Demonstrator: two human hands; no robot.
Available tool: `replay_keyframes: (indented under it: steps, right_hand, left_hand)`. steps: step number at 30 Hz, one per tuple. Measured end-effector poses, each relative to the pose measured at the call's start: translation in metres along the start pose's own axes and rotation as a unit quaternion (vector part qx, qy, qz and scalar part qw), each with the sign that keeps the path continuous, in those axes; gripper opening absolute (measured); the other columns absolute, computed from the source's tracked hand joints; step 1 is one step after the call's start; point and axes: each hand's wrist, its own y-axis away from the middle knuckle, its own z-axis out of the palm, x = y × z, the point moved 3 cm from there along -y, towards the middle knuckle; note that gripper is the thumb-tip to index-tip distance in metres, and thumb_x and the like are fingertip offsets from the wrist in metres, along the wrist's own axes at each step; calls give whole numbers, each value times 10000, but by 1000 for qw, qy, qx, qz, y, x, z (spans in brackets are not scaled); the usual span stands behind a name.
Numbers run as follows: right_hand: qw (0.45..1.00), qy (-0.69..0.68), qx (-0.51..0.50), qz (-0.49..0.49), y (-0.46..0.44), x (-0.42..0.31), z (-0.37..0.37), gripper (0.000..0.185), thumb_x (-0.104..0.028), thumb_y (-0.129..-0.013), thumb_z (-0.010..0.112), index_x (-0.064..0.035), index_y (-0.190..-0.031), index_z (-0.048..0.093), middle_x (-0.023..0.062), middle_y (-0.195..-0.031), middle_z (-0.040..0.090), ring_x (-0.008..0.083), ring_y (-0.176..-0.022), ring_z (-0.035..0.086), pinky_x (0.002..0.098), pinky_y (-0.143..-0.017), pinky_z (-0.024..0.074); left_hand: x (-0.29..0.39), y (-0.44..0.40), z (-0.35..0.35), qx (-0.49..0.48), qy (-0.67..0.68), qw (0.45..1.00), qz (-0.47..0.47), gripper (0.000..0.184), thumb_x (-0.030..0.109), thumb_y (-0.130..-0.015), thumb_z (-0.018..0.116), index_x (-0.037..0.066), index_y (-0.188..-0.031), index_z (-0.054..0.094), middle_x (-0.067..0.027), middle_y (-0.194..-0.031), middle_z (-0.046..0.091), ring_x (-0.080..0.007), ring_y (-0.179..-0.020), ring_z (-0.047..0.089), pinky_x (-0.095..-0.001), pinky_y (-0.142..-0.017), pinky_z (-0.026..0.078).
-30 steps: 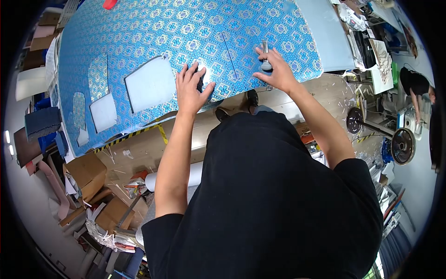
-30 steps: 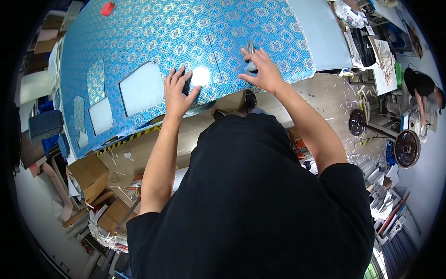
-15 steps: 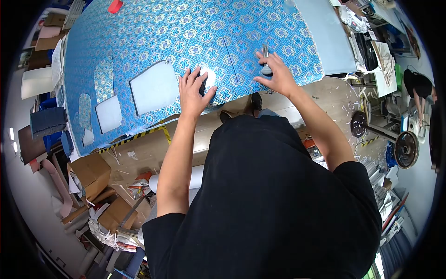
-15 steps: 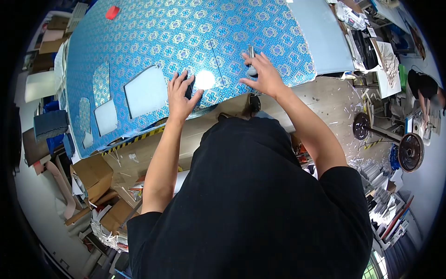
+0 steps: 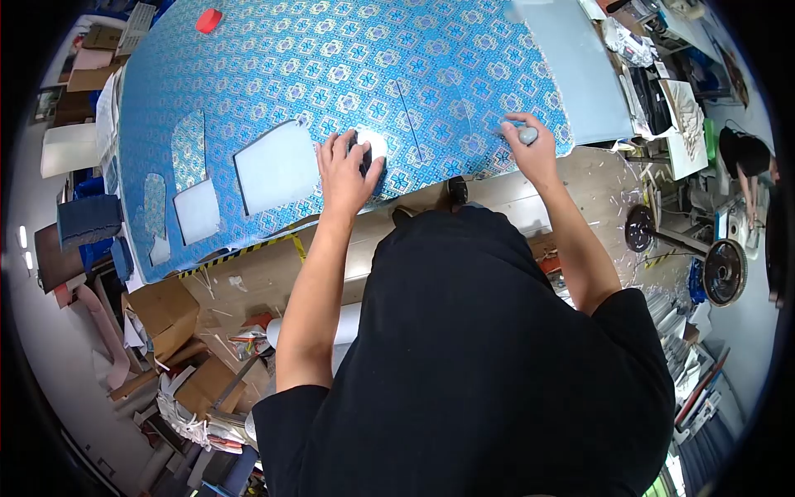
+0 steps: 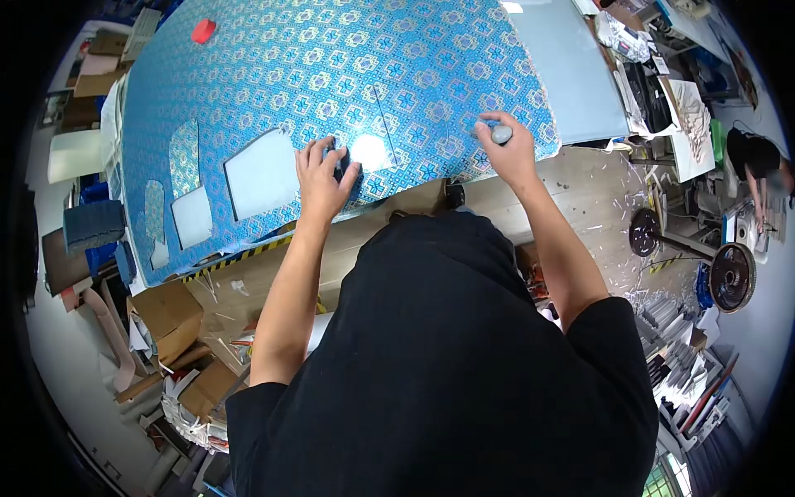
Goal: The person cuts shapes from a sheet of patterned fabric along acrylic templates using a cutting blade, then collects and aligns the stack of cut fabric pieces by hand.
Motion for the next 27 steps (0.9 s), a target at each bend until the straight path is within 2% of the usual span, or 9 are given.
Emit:
replay_keyframes:
  steps: [2, 4, 7, 8, 10, 11, 18, 20, 27]
  right_hand:
    - [1000, 5, -11, -14, 2, 6, -7, 213, -204, -933, 768, -45, -1056, 697, 61, -859, 725, 122, -765, 668, 303, -679, 531]
    - [999, 13, -23, -28, 4, 0, -11, 215, -201, -936, 756, -50, -1072, 682, 72, -867, 721, 132, -778, 671, 315, -692, 533]
    - [991, 52, -124, -8, 14, -31, -4, 201, -183, -940, 745, -68, -1080, 657, 109, -908, 723, 217, -794, 694, 358, -732, 543]
    - [991, 58, -122, -8, 16, -34, -2, 201, -183, -940, 745, -68, -1080, 657, 109, -908, 723, 217, -794, 694, 358, -732, 543]
    - [985, 96, -125, -67, 19, -42, 4, 210, -181, -935, 751, -68, -1086, 658, 140, -927, 735, 307, -805, 715, 402, -726, 555]
    - [980, 136, -124, -76, 20, -44, 7, 215, -187, -928, 758, -73, -1084, 662, 164, -934, 744, 383, -829, 719, 438, -726, 562]
    - [967, 168, -167, -97, 22, -41, 24, 199, -177, -925, 740, -84, -1080, 657, 181, -934, 745, 422, -859, 712, 488, -738, 564]
    - [964, 179, -172, -98, 23, -44, 25, 208, -174, -926, 735, -86, -1093, 648, 184, -940, 742, 426, -862, 709, 496, -742, 563]
    - [952, 211, -204, -86, 22, -55, 28, 212, -155, -931, 708, -73, -1107, 623, 201, -946, 733, 438, -865, 701, 517, -739, 553]
  left_hand:
    - [18, -21, -6, 39, -34, 998, 30, 207, 214, -821, 782, 34, -909, 733, -136, -1156, 676, -366, -1202, 555, -543, -1103, 389]
    - [29, -45, 1, -2, -48, 999, 7, 163, 180, -811, 768, 36, -866, 717, -125, -1021, 672, -341, -1078, 588, -501, -996, 435]
    - [54, -77, 23, -55, -11, 998, 34, 229, 195, -818, 772, 41, -949, 666, -146, -942, 650, -374, -1004, 607, -500, -850, 506]
    - [64, -86, 30, -108, -21, 993, 34, 379, 235, -841, 775, 44, -1146, 656, -174, -1036, 650, -389, -1065, 602, -503, -867, 531]
    - [85, -94, 32, -131, -23, 991, 17, 545, 291, -861, 783, 84, -1333, 605, -205, -1182, 624, -407, -1154, 586, -503, -929, 541]
    - [97, -101, 27, -222, -59, 973, -24, 768, 399, -851, 815, 169, -1510, 495, -222, -1354, 552, -444, -1255, 537, -515, -980, 542]
    - [109, -111, 35, -329, -115, 935, -70, 996, 539, -769, 870, 233, -1593, 402, -159, -1489, 424, -460, -1372, 430, -591, -1001, 528]
    - [110, -112, 35, -343, -127, 927, -81, 1037, 557, -758, 881, 291, -1613, 358, -226, -1630, 293, -547, -1434, 352, -626, -1053, 497]
    - [107, -114, 37, -363, -86, 919, -128, 1025, 531, -754, 896, 354, -1604, 351, -198, -1725, 84, -644, -1500, 115, -767, -1099, 384]
